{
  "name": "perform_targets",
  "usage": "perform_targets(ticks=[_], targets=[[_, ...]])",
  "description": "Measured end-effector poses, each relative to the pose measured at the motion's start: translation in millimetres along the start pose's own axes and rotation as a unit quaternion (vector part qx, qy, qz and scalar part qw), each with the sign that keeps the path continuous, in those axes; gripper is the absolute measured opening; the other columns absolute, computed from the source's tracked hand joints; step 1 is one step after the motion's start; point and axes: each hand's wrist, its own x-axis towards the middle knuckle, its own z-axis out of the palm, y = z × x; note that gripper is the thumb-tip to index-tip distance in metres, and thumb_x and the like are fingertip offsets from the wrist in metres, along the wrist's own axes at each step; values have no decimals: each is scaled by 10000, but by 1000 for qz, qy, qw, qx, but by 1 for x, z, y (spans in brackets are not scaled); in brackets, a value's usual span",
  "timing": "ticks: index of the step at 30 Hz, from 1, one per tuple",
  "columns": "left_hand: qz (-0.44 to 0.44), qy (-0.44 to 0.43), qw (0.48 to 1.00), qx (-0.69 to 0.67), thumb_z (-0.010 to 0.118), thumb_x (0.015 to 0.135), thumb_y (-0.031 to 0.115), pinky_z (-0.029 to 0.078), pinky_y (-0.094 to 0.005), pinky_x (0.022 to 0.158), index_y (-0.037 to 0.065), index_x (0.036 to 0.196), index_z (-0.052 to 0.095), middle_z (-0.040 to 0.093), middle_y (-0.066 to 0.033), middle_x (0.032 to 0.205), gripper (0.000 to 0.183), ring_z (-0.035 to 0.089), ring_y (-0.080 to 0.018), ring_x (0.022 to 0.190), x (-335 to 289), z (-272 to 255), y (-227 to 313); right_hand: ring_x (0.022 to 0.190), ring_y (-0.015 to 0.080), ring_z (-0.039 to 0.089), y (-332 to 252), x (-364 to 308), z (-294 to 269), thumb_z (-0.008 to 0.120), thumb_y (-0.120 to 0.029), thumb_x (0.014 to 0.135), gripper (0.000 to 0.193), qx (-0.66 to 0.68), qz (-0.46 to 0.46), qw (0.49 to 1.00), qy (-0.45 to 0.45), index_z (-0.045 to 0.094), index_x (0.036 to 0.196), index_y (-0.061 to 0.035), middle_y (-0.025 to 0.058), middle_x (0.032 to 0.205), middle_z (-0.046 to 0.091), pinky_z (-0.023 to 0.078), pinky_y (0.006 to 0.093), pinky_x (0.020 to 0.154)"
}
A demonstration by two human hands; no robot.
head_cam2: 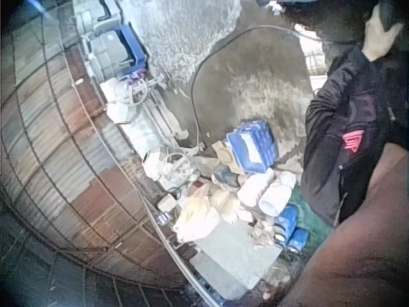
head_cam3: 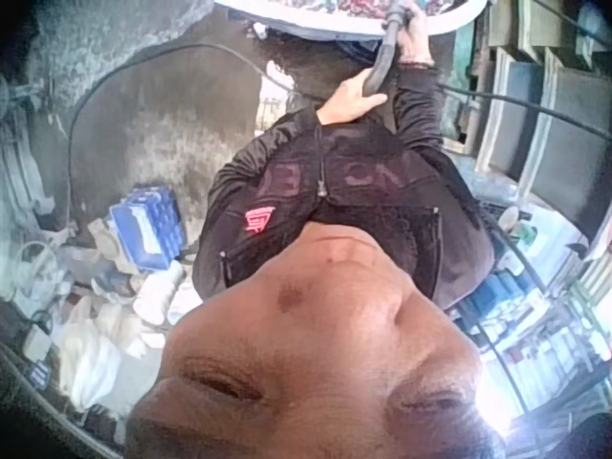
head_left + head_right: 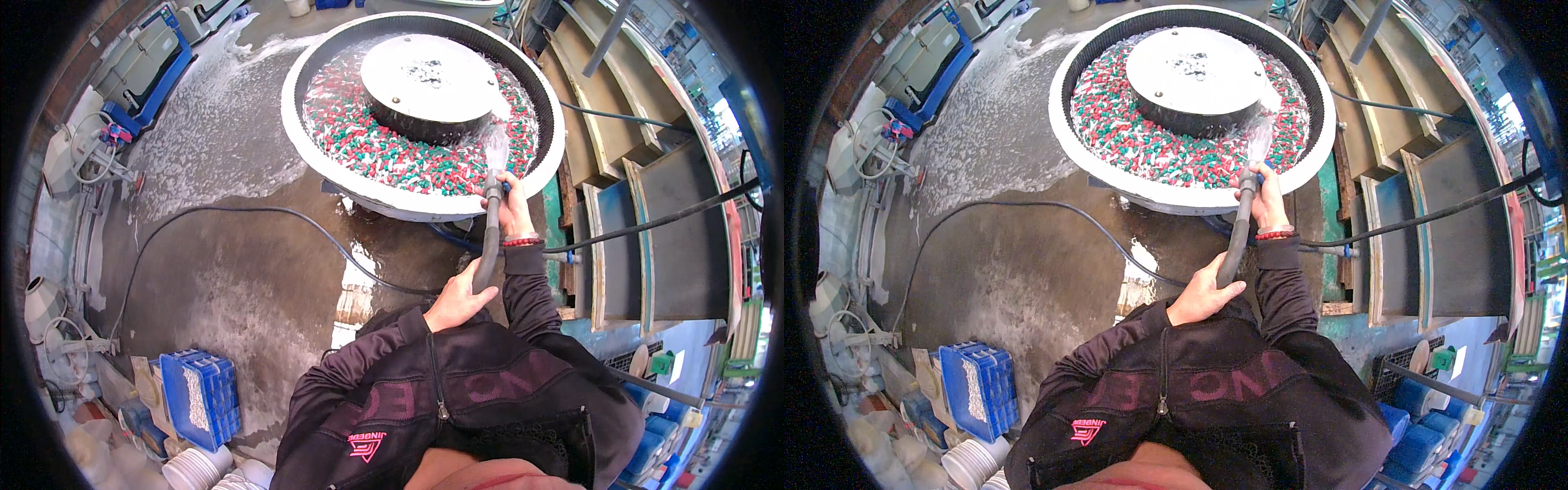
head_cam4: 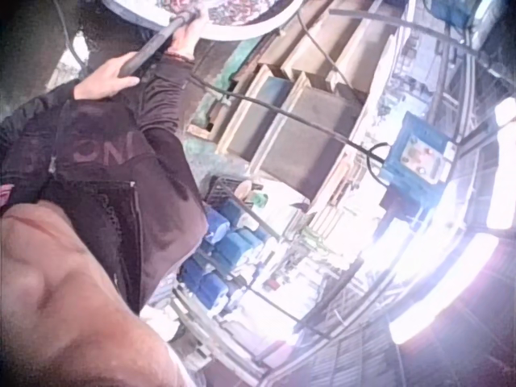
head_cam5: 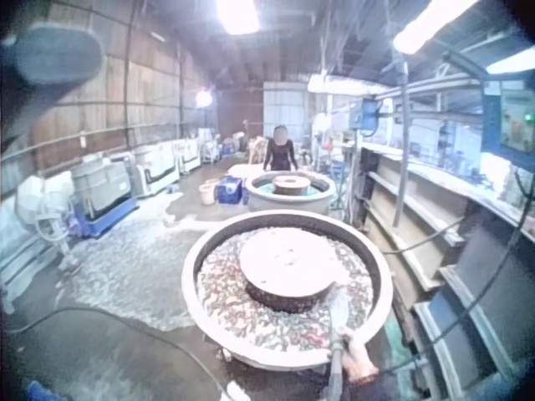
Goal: The person uses a water hose to wash out an industrial vibratory finishing machine filled with small colorful media, directing water over the top and then rinsing the base and floor around the unit.
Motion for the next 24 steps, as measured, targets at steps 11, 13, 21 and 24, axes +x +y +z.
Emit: perform_targets(ticks=[11, 13, 21, 24], targets=[[-22, -2, 1000, 8, 627, 778, 113, 404, -249, 731, 42, 960, 489, 502, -18, 851, 239, 459, -86, 789, 37, 33, -8, 680, 311, 586, -38, 15, -17, 540, -185, 717, 294, 24, -15, 999, -31, 422, 912, 1, 139, 735, 497, 458, 363, 462], [-26, 9, 999, 34, 625, 768, 143, 423, -284, 737, 49, 962, 492, 542, -53, 843, 253, 517, -137, 796, 44, 38, -8, 681, 317, 581, -39, 26, -27, 540, -186, 713, 316, 5, -16, 998, -53, 416, 928, 10, 151, 759, 494, 463, 367, 465], [-46, 36, 998, 37, 631, 770, 130, 412, -253, 692, 55, 901, 490, 499, -10, 778, 206, 471, -88, 737, 52, 48, -11, 742, 342, 595, -36, 37, -47, 575, -197, 723, 348, 32, 31, 997, -67, 459, 1013, -44, 122, 857, 520, 476, 362, 494], [-59, 28, 996, 57, 633, 769, 137, 418, -269, 689, 50, 922, 493, 516, -28, 776, 225, 485, -99, 734, 58, 57, -14, 773, 307, 593, -43, 37, -61, 552, -215, 739, 333, 11, 39, 996, -81, 458, 1010, -47, 100, 853, 509, 487, 390, 528]])
